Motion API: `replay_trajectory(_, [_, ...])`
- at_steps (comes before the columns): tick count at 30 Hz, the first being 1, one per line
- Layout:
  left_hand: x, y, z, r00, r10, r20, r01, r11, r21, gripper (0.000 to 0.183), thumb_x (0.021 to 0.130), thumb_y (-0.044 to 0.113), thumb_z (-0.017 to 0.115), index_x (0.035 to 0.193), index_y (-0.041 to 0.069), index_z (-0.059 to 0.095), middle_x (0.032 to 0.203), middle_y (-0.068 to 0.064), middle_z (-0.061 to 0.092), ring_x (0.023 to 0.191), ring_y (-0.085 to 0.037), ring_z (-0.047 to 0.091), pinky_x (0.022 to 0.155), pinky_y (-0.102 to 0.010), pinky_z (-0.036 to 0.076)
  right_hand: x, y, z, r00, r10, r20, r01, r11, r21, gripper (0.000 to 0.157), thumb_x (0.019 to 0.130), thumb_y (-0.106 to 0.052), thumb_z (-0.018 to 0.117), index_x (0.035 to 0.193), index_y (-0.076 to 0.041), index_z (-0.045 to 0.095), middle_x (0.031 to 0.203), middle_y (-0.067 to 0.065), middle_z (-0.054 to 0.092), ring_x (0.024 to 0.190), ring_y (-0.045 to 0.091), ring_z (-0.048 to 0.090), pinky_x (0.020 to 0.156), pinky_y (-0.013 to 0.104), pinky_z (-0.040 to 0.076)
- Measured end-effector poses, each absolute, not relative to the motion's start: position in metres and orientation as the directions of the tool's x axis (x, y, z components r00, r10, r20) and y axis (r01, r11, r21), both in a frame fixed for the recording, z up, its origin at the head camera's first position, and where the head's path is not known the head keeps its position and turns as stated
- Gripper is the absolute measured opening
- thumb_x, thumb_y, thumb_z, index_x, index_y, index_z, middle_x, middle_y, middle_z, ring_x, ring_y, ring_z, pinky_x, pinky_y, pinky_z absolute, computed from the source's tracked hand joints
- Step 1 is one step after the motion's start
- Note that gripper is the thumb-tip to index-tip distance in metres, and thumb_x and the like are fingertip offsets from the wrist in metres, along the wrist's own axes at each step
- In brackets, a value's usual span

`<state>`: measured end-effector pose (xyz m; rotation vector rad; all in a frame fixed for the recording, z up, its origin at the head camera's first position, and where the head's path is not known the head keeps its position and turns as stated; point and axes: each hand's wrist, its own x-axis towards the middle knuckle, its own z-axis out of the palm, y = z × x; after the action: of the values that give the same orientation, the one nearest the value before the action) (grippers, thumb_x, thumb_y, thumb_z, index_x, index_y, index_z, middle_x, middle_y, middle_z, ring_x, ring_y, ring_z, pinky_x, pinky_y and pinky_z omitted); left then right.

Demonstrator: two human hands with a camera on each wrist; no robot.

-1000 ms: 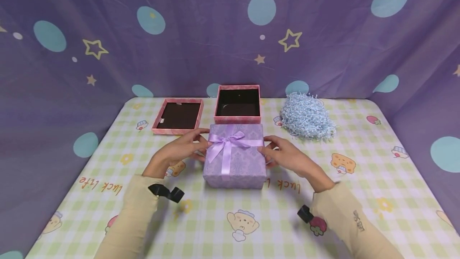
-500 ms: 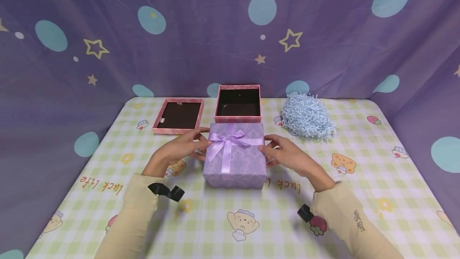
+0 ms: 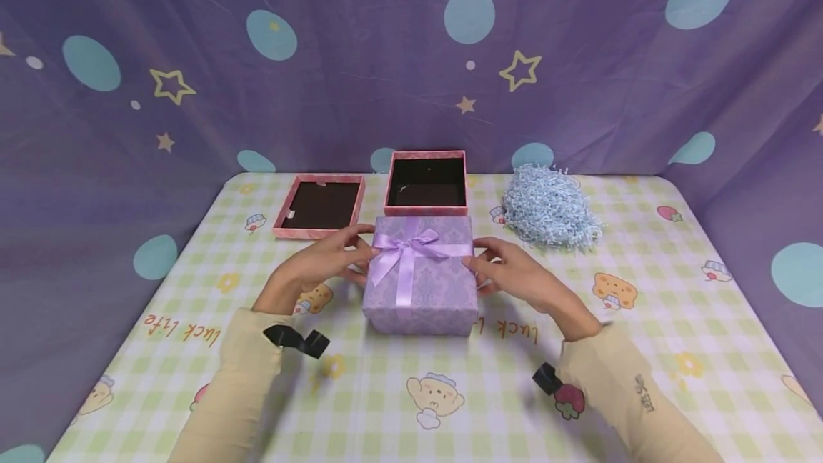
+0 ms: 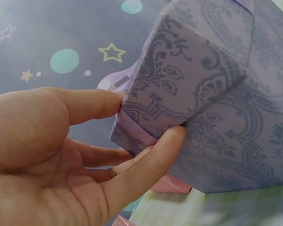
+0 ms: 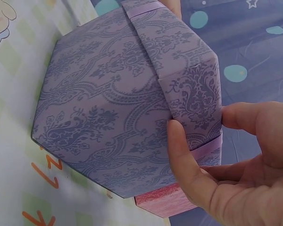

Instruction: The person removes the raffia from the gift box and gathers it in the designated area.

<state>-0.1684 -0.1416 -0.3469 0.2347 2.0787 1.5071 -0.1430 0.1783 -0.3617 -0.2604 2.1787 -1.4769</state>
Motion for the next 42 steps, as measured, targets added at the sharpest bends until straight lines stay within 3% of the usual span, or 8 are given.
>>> replay_trajectory(12, [-0.166, -0.141, -0.34, -0.834, 0.44, -0.332, -0.168, 0.37, 0.914, 0.062, 0.096, 0.019, 0.058, 0.147, 0.005, 0.026, 0.101, -0.016, 0.051, 0.075, -0.023, 0.065, 0.082, -0.048, 0.056, -0.143, 0.179, -0.357, -0.866, -0.42, -0.272, 0.1, 0.389, -0.916, 0.071, 0.096, -0.036, 0.057, 0.146, 0.003, 0.026, 0.111, 0.021, 0.056, 0.093, 0.02, 0.062, 0.08, 0.037, 0.058])
replay_trajectory(19, [-0.167, -0.141, -0.336, -0.839, 0.427, -0.337, -0.17, 0.383, 0.908, 0.061, 0.097, 0.019, 0.057, 0.148, 0.006, 0.026, 0.102, -0.016, 0.05, 0.076, -0.024, 0.066, 0.076, -0.04, 0.059, -0.143, 0.179, -0.354, -0.867, -0.422, -0.265, 0.097, 0.377, -0.921, 0.07, 0.096, -0.035, 0.057, 0.146, 0.004, 0.026, 0.113, 0.022, 0.055, 0.096, 0.021, 0.062, 0.083, 0.043, 0.057])
replay_trajectory(26, [-0.167, -0.141, -0.334, -0.844, 0.424, -0.33, -0.173, 0.367, 0.914, 0.06, 0.096, 0.018, 0.057, 0.147, 0.005, 0.027, 0.1, -0.015, 0.05, 0.075, -0.021, 0.064, 0.077, -0.04, 0.059, -0.143, 0.179, -0.349, -0.869, -0.423, -0.258, 0.084, 0.388, -0.918, 0.069, 0.097, -0.035, 0.056, 0.146, 0.003, 0.027, 0.111, 0.022, 0.055, 0.095, 0.021, 0.061, 0.081, 0.038, 0.058])
replay_trajectory(33, [-0.169, -0.141, -0.334, -0.852, 0.427, -0.302, -0.152, 0.35, 0.924, 0.059, 0.097, 0.017, 0.057, 0.147, 0.005, 0.028, 0.099, -0.014, 0.051, 0.079, -0.021, 0.063, 0.082, -0.047, 0.056, -0.143, 0.181, -0.346, -0.868, -0.426, -0.254, 0.076, 0.392, -0.917, 0.069, 0.097, -0.037, 0.054, 0.148, 0.001, 0.025, 0.12, 0.026, 0.051, 0.095, 0.024, 0.064, 0.082, 0.039, 0.057])
replay_trajectory(42, [-0.169, -0.141, -0.33, -0.857, 0.436, -0.274, -0.155, 0.29, 0.944, 0.053, 0.102, 0.022, 0.046, 0.149, 0.006, 0.027, 0.111, -0.016, 0.052, 0.087, -0.019, 0.06, 0.08, -0.037, 0.058, -0.143, 0.183, -0.343, -0.887, -0.409, -0.213, 0.057, 0.361, -0.931, 0.064, 0.1, -0.037, 0.048, 0.147, 0.001, 0.025, 0.136, 0.027, 0.045, 0.097, 0.021, 0.062, 0.081, 0.033, 0.057])
